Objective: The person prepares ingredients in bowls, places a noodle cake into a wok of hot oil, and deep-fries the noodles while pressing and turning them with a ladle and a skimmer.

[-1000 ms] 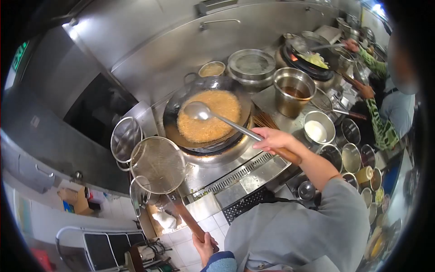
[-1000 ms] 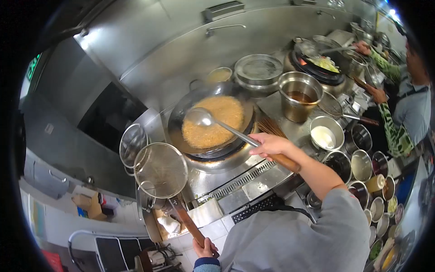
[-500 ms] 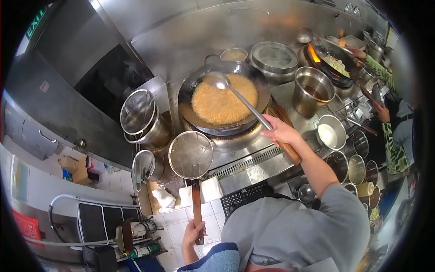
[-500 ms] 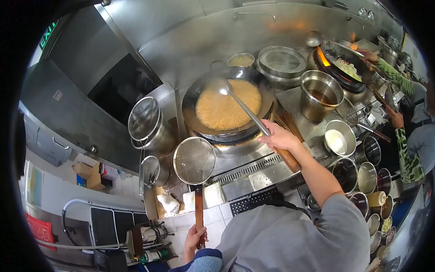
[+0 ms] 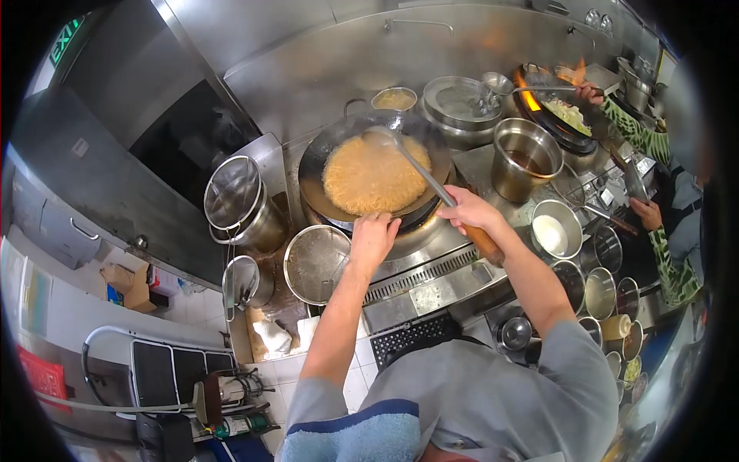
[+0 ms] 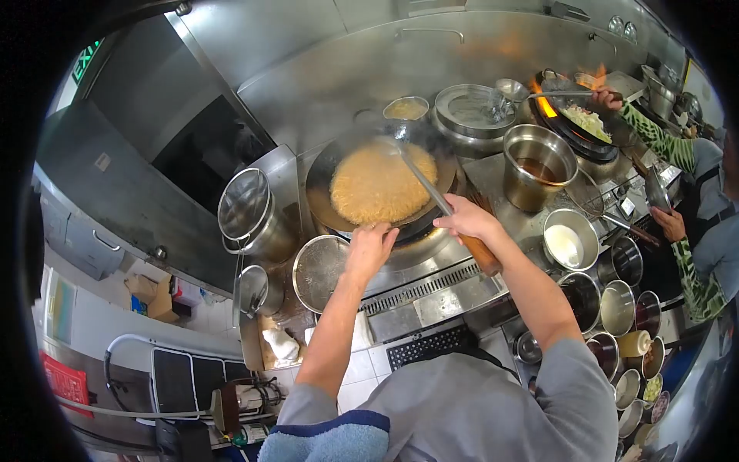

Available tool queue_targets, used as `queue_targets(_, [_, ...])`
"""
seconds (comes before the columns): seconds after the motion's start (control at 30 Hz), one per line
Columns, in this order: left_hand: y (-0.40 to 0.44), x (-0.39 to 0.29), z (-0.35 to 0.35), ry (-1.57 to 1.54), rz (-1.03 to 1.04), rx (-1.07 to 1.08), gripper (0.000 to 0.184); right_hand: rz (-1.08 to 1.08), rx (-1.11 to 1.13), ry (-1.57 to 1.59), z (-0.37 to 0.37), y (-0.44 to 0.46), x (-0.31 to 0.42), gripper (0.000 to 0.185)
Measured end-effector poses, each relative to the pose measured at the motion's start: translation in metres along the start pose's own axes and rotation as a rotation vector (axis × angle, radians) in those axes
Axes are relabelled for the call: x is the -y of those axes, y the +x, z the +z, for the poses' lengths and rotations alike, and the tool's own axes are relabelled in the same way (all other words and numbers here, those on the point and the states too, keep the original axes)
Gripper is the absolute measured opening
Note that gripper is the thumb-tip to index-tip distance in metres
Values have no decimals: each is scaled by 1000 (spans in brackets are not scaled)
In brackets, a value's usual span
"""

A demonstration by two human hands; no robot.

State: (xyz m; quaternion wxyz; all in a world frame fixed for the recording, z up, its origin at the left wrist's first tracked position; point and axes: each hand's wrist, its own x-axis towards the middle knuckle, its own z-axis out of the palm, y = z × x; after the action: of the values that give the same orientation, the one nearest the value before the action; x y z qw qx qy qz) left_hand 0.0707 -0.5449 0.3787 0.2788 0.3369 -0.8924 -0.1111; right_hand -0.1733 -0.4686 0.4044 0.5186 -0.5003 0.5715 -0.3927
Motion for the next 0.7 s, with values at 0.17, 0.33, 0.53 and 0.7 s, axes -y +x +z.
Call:
queue_targets(0.17, [4,-11,15,41,34,-120,25,-49,10,-55,5,-43,10,62])
queue_targets(0.33, [5,-21,11,11,-9,-118,25,37,94,4,-1,-85,41,71])
queue_targets(0.53, [2,-13,8,-19,-36,-106,24,154,233,68,-25,-92,19,70])
queue_targets(0.7, [1,-13,4,-33,-82,-30,19,119,27,-89,-5,-86,25,77])
